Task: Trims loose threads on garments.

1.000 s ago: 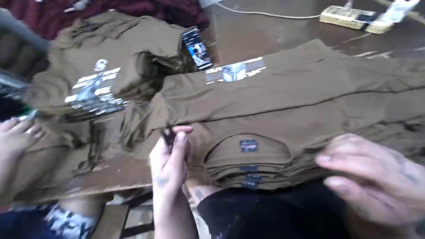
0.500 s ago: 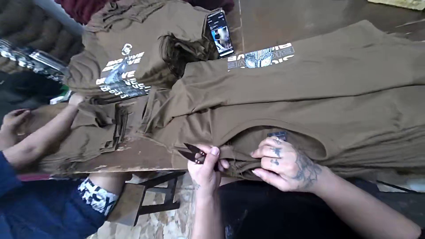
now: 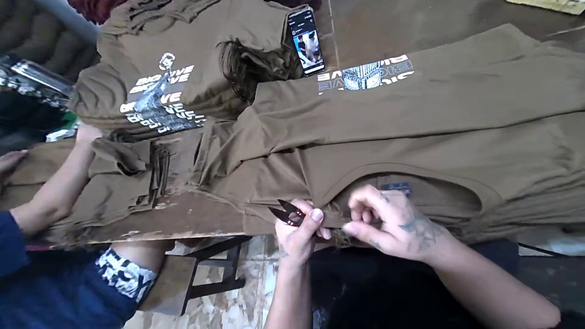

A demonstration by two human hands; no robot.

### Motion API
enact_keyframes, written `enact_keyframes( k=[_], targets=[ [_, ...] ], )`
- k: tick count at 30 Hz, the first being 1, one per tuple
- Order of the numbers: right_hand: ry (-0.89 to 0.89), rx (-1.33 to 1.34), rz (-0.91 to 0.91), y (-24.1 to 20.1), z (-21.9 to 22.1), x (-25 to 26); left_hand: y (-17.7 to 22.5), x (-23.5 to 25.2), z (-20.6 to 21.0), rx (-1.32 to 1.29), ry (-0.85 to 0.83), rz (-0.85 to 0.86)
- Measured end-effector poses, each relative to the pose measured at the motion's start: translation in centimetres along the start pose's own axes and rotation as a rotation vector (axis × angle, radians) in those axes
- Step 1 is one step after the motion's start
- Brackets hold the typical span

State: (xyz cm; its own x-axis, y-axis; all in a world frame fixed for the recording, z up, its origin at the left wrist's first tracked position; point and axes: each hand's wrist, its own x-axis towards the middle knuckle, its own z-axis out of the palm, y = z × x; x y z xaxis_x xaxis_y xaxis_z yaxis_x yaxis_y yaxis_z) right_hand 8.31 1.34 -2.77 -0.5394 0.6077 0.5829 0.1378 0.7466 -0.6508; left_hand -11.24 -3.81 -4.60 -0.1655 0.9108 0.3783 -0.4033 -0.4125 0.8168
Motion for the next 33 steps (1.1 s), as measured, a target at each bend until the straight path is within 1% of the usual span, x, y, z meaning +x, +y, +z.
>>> enact_keyframes(
  k=[1,4,7,11,14,16,20,23,26,28,30,32,33],
  targets=[
    [0.007,-0.057,-0.004,-0.2,0.6,0.4,0.1,0.1,-0.1,0.004,-0.014,-0.01],
    [0.072,-0.177,-0.115,0.2,1.3,0.7,0.1,0.4,-0.3,0.005,-0.036,-0.025],
    [0.108,-0.164,-0.126,0.5,0.7,0.0,0.3,0.5,-0.4,-0.003,-0.033,-0.039],
    [0.067,-0.102,-0.07,0.2,0.5,-0.5,1.2,0.7,-0.6,0.031,-0.056,-0.119],
    [0.062,-0.163,-0.019,0.0,1.0,0.0,1.6,0.9,-0.4,0.044,-0.057,-0.179],
    [0.077,-0.19,-0.069,0.2,1.5,0.1,1.6,1.0,-0.6,0.043,-0.06,-0.194],
    [0.112,-0.113,-0.13,0.5,0.9,-0.7,2.0,1.2,-1.1,0.061,-0.072,-0.224],
    [0.117,-0.121,-0.095,0.3,0.8,-0.8,2.6,1.6,-1.3,0.122,-0.111,-0.27],
    [0.044,-0.195,-0.037,0.0,1.1,-0.1,2.7,1.7,-1.3,0.087,-0.128,-0.313],
    [0.039,-0.175,-0.083,0.3,1.3,0.1,2.5,1.8,-1.6,0.06,-0.151,-0.312],
    [0.08,-0.098,-0.115,0.6,1.0,-0.3,2.3,1.9,-1.8,0.061,-0.187,-0.298],
    [0.083,-0.075,-0.131,0.6,0.6,-0.7,2.4,1.8,-1.7,0.155,-0.208,-0.274],
    [0.069,-0.07,-0.14,0.6,0.5,-0.8,2.6,1.8,-1.6,0.295,-0.209,-0.237]
  ],
)
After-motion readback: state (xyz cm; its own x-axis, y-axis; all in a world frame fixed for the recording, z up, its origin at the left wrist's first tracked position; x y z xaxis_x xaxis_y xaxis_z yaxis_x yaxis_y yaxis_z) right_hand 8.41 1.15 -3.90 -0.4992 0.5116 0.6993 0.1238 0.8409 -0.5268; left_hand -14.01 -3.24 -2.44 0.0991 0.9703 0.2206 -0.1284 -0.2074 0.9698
